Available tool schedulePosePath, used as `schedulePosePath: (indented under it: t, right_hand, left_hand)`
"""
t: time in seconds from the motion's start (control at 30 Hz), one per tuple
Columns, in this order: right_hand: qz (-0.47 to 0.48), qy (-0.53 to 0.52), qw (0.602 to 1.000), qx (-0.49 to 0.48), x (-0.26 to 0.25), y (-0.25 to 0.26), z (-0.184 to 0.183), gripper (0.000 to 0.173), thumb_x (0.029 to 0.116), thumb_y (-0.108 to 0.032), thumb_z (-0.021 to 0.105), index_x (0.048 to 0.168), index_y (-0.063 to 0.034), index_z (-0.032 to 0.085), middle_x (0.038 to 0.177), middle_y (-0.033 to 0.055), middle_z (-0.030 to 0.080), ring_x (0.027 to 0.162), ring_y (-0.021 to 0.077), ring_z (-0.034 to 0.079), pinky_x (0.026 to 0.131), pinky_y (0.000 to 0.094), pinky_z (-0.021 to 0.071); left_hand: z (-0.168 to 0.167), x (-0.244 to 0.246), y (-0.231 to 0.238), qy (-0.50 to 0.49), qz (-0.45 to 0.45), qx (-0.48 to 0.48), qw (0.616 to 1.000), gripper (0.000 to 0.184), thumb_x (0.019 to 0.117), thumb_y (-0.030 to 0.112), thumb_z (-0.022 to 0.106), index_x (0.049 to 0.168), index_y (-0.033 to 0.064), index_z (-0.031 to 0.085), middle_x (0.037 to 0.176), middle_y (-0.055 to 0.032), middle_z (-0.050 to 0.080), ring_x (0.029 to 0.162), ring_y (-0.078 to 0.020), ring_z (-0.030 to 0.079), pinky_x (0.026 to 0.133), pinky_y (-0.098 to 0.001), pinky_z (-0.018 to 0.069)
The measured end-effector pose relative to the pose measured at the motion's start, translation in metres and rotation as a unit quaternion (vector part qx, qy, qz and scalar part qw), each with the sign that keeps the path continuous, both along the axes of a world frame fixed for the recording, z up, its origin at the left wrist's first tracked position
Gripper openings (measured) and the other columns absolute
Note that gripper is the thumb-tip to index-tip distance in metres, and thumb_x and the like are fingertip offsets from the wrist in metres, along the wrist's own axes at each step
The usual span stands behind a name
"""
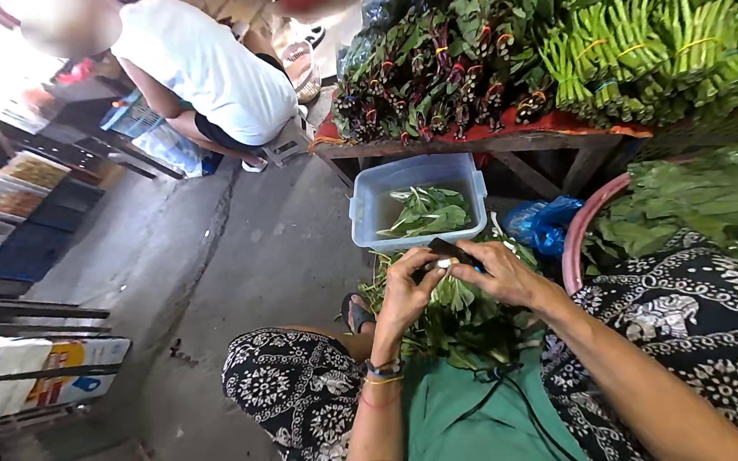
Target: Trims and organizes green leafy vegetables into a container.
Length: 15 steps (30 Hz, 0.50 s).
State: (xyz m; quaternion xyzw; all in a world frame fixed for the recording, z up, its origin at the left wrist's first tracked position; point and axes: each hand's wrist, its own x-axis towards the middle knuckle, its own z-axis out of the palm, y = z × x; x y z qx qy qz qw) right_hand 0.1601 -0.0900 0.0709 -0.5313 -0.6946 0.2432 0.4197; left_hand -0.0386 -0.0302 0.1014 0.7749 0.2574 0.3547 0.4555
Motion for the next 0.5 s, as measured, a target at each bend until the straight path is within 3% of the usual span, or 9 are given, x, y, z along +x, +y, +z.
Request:
schedulePosePath:
  t: [0.13,0.27,0.4,0.5]
  right_hand:
    - [-0.022,0.026,0.999,0.009,0.000,-0.001,0.001,0.060,0.1036,-0.059,0.043,0.093,-0.0048,0.067,0.067,0.0017,0.056,0.064,0.0099,0.056,0.061,0.0314,0.0472]
    - [-0.062,0.070,0.996,0.003,0.001,0.001,0.002,0.055,0.1051,-0.054,0.043,0.092,-0.0060,0.066,0.064,-0.0043,0.051,0.060,0.0015,0.050,0.058,0.0224,0.0434]
    - [-0.084,0.102,0.991,0.000,0.003,0.004,0.000,0.049,0.1063,-0.048,0.044,0.085,-0.0077,0.062,0.060,-0.0081,0.043,0.053,-0.0011,0.044,0.053,0.0185,0.0391]
    - [-0.116,0.078,0.990,0.008,0.000,0.003,-0.001,0.047,0.1068,-0.045,0.043,0.080,-0.0094,0.059,0.058,-0.0074,0.040,0.052,0.0011,0.043,0.052,0.0215,0.0377]
  left_hand:
    - [0.001,0.008,-0.001,-0.016,0.000,-0.008,1.000,0.017,0.0895,0.001,0.069,0.105,-0.0064,0.072,0.104,-0.0085,0.071,0.091,-0.0058,0.067,0.082,-0.0230,0.0581]
    - [-0.006,0.016,-0.001,0.005,0.032,0.082,0.996,0.041,0.0826,0.006,0.076,0.120,-0.0055,0.066,0.119,-0.0167,0.066,0.106,-0.0185,0.067,0.093,-0.0353,0.0581]
    - [-0.010,0.024,-0.009,0.026,0.109,0.202,0.973,0.028,0.0844,0.001,0.072,0.112,-0.0055,0.068,0.108,-0.0170,0.070,0.097,-0.0197,0.069,0.086,-0.0316,0.0584]
    - [-0.014,0.030,-0.014,0.019,0.151,0.253,0.955,0.025,0.0845,0.000,0.069,0.108,-0.0063,0.069,0.102,-0.0171,0.072,0.092,-0.0188,0.070,0.083,-0.0290,0.0589]
